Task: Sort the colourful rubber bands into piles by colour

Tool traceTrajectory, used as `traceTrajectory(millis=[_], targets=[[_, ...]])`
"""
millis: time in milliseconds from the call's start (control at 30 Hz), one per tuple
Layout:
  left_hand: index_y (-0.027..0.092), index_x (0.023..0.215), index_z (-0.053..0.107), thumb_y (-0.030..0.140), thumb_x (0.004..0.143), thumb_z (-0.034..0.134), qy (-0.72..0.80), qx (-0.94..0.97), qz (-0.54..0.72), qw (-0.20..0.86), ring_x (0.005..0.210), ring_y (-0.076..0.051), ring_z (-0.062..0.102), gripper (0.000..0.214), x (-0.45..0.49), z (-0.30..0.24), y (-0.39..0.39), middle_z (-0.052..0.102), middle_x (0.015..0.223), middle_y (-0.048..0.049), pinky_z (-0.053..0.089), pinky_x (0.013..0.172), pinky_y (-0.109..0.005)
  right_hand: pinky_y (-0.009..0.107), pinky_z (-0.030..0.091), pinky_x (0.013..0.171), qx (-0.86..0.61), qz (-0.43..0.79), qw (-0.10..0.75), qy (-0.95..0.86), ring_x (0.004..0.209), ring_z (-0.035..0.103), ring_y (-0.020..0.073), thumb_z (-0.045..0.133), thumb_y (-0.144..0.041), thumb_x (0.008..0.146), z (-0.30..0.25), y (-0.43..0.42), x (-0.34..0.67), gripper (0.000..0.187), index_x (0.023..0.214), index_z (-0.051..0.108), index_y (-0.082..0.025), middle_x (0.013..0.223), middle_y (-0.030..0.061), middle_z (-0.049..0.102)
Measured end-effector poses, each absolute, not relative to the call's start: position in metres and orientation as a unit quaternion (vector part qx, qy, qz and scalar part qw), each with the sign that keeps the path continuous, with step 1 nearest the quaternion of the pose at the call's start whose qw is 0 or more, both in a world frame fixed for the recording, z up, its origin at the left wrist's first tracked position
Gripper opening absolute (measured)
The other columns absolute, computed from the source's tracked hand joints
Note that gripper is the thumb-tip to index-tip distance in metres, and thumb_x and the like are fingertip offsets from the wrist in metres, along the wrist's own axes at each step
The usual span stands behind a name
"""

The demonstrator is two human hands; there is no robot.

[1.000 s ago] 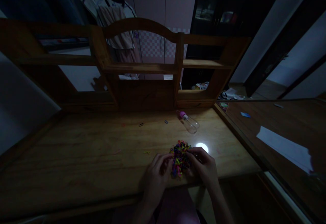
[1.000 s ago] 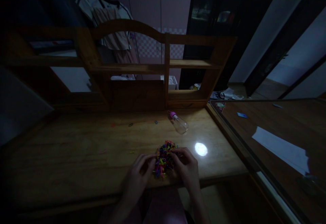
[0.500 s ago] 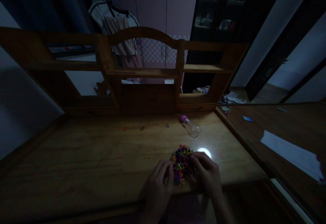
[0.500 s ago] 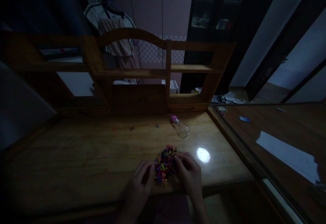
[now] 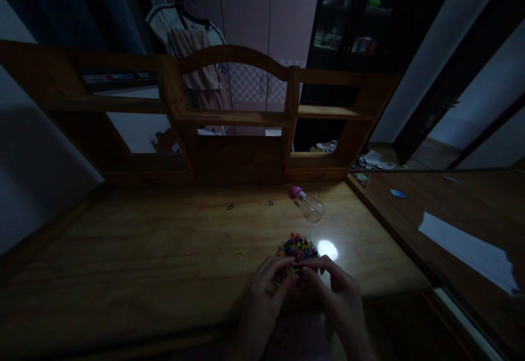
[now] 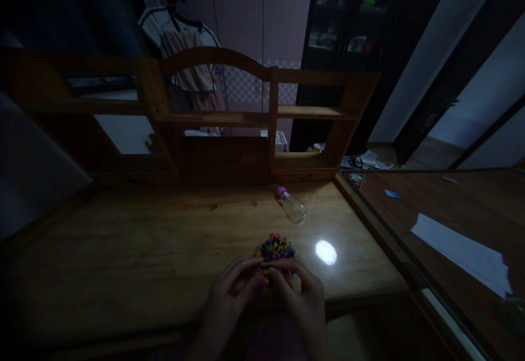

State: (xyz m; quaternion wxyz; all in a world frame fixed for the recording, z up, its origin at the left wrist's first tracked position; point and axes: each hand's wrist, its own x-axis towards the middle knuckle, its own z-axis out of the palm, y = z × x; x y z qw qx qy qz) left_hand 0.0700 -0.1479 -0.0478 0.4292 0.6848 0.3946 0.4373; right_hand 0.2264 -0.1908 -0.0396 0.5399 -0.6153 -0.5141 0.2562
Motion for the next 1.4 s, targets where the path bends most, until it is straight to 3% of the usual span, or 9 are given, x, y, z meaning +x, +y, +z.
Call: traceTrajectory(millis=[133, 267, 467, 600, 700, 800, 900, 1033, 1400], targets=[[0.026, 0.091, 0.07, 0.029, 0.088, 0.06, 0.395, 0.686, 0.441, 0.423, 0.09, -0.017, 0.065, 0.011, 0.066, -0.043, -0.145, 0.07, 0.092, -0.0002, 0.052, 0.08, -0.025, 0.029, 0.049, 0.078, -0.619, 0.261, 0.531, -0.517, 0.087, 0.062, 0.0205, 0.066, -0.037, 0.082, -0.039, -0.19, 0.218, 0.018, 0.094, 0.07, -0.024, 0.092, 0.0041, 0.069], [0.024, 0.086, 0.07, 0.032, 0.086, 0.06, 0.438, 0.733, 0.405, 0.327, 0.084, -0.018, 0.066, 0.013, 0.032, -0.035, -0.099, 0.071, 0.09, -0.0009, 0.051, 0.078, -0.027, 0.03, 0.05, 0.083, -0.655, 0.22, 0.533, -0.489, 0.096, 0.061, 0.0214, 0.063, -0.041, 0.083, -0.039, -0.186, 0.229, 0.03, 0.107, 0.066, -0.024, 0.106, 0.0052, 0.067], [0.02, 0.089, 0.071, 0.025, 0.082, 0.058, 0.496, 0.788, 0.297, 0.21, 0.082, -0.02, 0.065, 0.015, -0.035, -0.028, 0.017, 0.071, 0.09, -0.0045, 0.05, 0.077, -0.031, 0.028, 0.052, 0.077, -0.663, 0.198, 0.551, -0.467, 0.097, 0.061, 0.0209, 0.056, -0.043, 0.087, -0.053, -0.165, 0.26, 0.027, 0.101, 0.068, -0.022, 0.105, 0.0061, 0.067], [0.019, 0.093, 0.069, 0.02, 0.08, 0.059, 0.499, 0.804, 0.286, 0.149, 0.091, -0.021, 0.062, 0.017, -0.031, -0.036, 0.041, 0.067, 0.094, -0.0063, 0.047, 0.085, -0.034, 0.032, 0.052, 0.077, -0.653, 0.243, 0.566, -0.442, 0.095, 0.063, 0.0237, 0.057, -0.045, 0.086, -0.068, -0.158, 0.272, 0.03, 0.1, 0.067, -0.02, 0.104, 0.0079, 0.068], [0.019, 0.096, 0.068, 0.025, 0.082, 0.059, 0.461, 0.822, 0.288, 0.171, 0.092, -0.02, 0.061, 0.017, 0.0, -0.041, 0.024, 0.064, 0.098, -0.0066, 0.047, 0.085, -0.033, 0.033, 0.052, 0.077, -0.651, 0.258, 0.583, -0.411, 0.096, 0.062, 0.0255, 0.057, -0.046, 0.085, -0.075, -0.159, 0.277, 0.032, 0.099, 0.068, -0.019, 0.102, 0.0087, 0.069], [0.018, 0.096, 0.068, 0.031, 0.083, 0.061, 0.368, 0.851, 0.26, 0.271, 0.088, -0.019, 0.061, 0.02, 0.039, -0.04, -0.003, 0.064, 0.096, -0.0069, 0.048, 0.081, -0.031, 0.034, 0.052, 0.077, -0.646, 0.265, 0.592, -0.402, 0.095, 0.063, 0.0261, 0.057, -0.046, 0.085, -0.076, -0.161, 0.28, 0.033, 0.099, 0.067, -0.017, 0.1, 0.009, 0.069], [0.019, 0.102, 0.066, 0.026, 0.086, 0.057, 0.294, 0.866, 0.238, 0.328, 0.091, -0.019, 0.06, 0.02, 0.069, -0.036, -0.02, 0.064, 0.099, -0.0061, 0.048, 0.083, -0.03, 0.034, 0.051, 0.078, -0.643, 0.266, 0.585, -0.416, 0.094, 0.063, 0.0253, 0.057, -0.045, 0.085, -0.073, -0.161, 0.28, 0.032, 0.097, 0.067, -0.017, 0.098, 0.0082, 0.069], [0.022, 0.112, 0.062, 0.016, 0.086, 0.052, 0.242, 0.894, 0.221, 0.305, 0.107, -0.021, 0.052, 0.028, 0.091, -0.037, -0.016, 0.058, 0.111, -0.0058, 0.042, 0.093, -0.034, 0.032, 0.049, 0.077, -0.647, 0.257, 0.582, -0.42, 0.092, 0.063, 0.0236, 0.056, -0.045, 0.086, -0.066, -0.162, 0.278, 0.031, 0.095, 0.068, -0.017, 0.095, 0.0073, 0.069], [0.02, 0.089, 0.056, 0.02, 0.088, 0.053, 0.18, 0.938, 0.143, 0.259, 0.095, -0.019, 0.047, 0.004, 0.097, -0.043, -0.005, 0.054, 0.099, -0.0049, 0.041, 0.082, -0.029, 0.03, 0.046, 0.079, -0.655, 0.256, 0.562, -0.434, 0.094, 0.062, 0.0226, 0.055, -0.043, 0.088, -0.06, -0.162, 0.277, 0.028, 0.096, 0.067, -0.018, 0.094, 0.0059, 0.069]])
